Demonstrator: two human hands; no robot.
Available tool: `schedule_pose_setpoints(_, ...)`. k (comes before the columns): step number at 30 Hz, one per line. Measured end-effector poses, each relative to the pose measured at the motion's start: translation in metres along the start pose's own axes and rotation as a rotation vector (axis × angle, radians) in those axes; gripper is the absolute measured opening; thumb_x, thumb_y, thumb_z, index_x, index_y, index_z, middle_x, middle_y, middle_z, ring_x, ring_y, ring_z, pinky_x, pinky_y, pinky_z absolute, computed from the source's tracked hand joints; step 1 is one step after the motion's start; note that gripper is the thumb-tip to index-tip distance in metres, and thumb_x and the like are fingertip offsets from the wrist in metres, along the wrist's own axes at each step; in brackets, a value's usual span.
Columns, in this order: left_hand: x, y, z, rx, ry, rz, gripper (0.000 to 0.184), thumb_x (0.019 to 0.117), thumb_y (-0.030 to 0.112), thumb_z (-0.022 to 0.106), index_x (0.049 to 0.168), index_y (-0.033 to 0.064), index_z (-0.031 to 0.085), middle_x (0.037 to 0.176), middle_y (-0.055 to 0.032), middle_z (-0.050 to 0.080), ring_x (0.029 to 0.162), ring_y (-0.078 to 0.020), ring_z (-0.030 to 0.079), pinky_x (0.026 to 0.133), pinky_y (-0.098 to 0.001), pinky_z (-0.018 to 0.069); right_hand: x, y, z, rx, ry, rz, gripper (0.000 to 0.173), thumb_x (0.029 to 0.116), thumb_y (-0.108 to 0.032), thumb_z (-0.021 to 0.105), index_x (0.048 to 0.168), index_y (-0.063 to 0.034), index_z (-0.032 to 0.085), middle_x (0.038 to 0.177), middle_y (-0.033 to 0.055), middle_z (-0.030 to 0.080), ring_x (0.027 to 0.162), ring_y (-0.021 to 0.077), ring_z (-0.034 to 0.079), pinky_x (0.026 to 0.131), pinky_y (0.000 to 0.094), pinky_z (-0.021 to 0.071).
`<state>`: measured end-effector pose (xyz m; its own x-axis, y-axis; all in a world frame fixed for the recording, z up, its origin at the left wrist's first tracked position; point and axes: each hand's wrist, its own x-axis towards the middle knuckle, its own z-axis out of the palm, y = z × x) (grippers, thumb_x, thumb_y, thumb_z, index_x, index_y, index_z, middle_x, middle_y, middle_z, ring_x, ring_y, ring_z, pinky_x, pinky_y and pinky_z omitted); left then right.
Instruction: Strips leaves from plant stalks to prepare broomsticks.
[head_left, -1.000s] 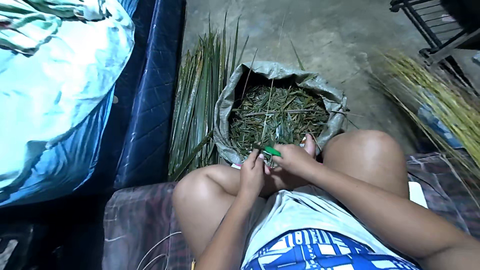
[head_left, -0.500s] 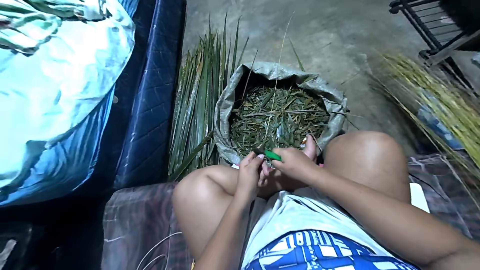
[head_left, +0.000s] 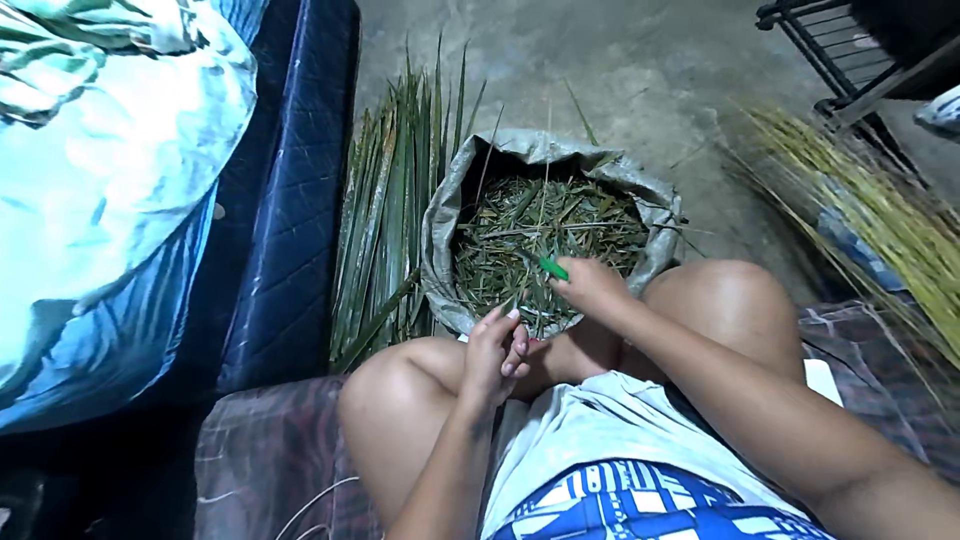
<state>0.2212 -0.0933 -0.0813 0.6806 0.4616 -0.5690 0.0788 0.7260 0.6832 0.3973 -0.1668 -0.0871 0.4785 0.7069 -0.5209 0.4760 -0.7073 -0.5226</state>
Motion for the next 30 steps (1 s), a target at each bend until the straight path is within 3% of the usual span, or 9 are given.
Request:
schedule_pose_setpoints(5,-0.002,0.002,0.000,0.000,0.016,0.006,0.024,0.1099,0.009,0.029,0.115,0.0023,0.052,0.051,0.0044,0.046,0.034,0.0008,0.038,0.033,-0.0138,0.0326,-0.026,-0.012,0.012,-0.076,-0.147,-0.125,0.031,0.1064,-0.027,0.050,0.115,-0.0012,0.065,0.104,0.0208,0.068,0.102,0.0372,0.067,0.087,0.0572,0.0499)
schedule_pose_setpoints(10,-0.003,0.000,-0.002,0.016,-0.031,0.009,0.039,0.1095,0.010,0.029,0.141,-0.0028,0.048,0.051,0.0047,0.044,0.034,0.0006,0.036,0.032,-0.0146,0.0320,0.013,0.014,-0.003,0.003,0.070,0.075,0.030,0.1073,-0.028,0.053,0.111,-0.0028,0.067,0.100,0.0228,0.069,0.098,0.0418,0.068,0.083,0.0636,0.0508)
schedule_pose_setpoints(14,-0.001,0.001,-0.002,-0.021,-0.043,0.010,0.041,0.1094,0.009,0.028,0.144,-0.0045,0.046,0.051,0.0042,0.043,0.034,0.0001,0.036,0.032,-0.0147,0.0328,0.003,0.009,-0.010,0.075,0.092,0.031,0.026,0.1061,-0.027,0.055,0.107,-0.0037,0.066,0.091,0.0188,0.067,0.087,0.0355,0.067,0.077,0.0569,0.0518)
schedule_pose_setpoints(18,-0.001,0.003,-0.004,-0.118,-0.030,-0.043,0.026,0.1104,0.011,0.026,0.108,0.0075,0.051,0.051,0.0065,0.044,0.033,0.0010,0.037,0.032,-0.0131,0.0330,-0.024,-0.008,0.009,-0.036,-0.119,-0.129,0.030,0.1059,-0.027,0.051,0.115,-0.0024,0.064,0.102,0.0200,0.068,0.100,0.0365,0.066,0.086,0.0576,0.0490)
schedule_pose_setpoints(21,0.000,0.004,-0.011,-0.203,-0.118,-0.067,0.041,0.1098,0.012,0.024,0.139,-0.0020,0.049,0.051,0.0072,0.042,0.033,0.0015,0.036,0.032,-0.0126,0.0327,-0.010,-0.001,0.002,-0.013,-0.045,-0.039,0.030,0.1074,-0.028,0.052,0.116,-0.0024,0.067,0.103,0.0227,0.069,0.101,0.0404,0.067,0.087,0.0611,0.0492)
schedule_pose_setpoints(24,0.000,0.005,-0.011,-0.214,-0.160,-0.088,0.044,0.1091,0.012,0.022,0.144,-0.0018,0.045,0.051,0.0075,0.042,0.033,0.0017,0.036,0.032,-0.0129,0.0328,0.013,0.017,-0.007,0.029,0.094,0.054,0.028,0.1069,-0.028,0.054,0.107,-0.0033,0.067,0.094,0.0205,0.068,0.092,0.0392,0.067,0.079,0.0599,0.0509)
schedule_pose_setpoints(26,0.000,0.004,-0.007,-0.089,-0.092,-0.040,0.041,0.1094,0.011,0.026,0.141,-0.0030,0.047,0.050,0.0065,0.042,0.034,0.0012,0.036,0.032,-0.0136,0.0329,0.007,0.011,-0.010,0.044,0.095,0.051,0.026,0.1062,-0.028,0.054,0.108,-0.0046,0.066,0.093,0.0190,0.067,0.090,0.0373,0.067,0.078,0.0585,0.0511)
schedule_pose_setpoints(28,0.000,0.000,-0.001,0.203,0.040,0.073,0.026,0.1096,0.009,0.034,0.123,-0.0029,0.053,0.050,0.0041,0.047,0.036,-0.0002,0.039,0.034,-0.0153,0.0343,-0.011,-0.001,-0.003,0.041,-0.005,-0.017,0.029,0.1060,-0.027,0.053,0.115,-0.0030,0.067,0.100,0.0210,0.068,0.097,0.0385,0.066,0.085,0.0602,0.0498)
schedule_pose_setpoints(30,0.002,-0.007,-0.001,0.535,0.131,0.174,0.032,0.1094,0.008,0.041,0.132,-0.0084,0.055,0.059,0.0010,0.056,0.043,-0.0030,0.045,0.041,-0.0192,0.0382,-0.026,-0.010,0.012,0.014,-0.155,-0.089,0.031,0.1066,-0.027,0.051,0.117,-0.0021,0.066,0.103,0.0209,0.068,0.099,0.0372,0.066,0.086,0.0589,0.0494)
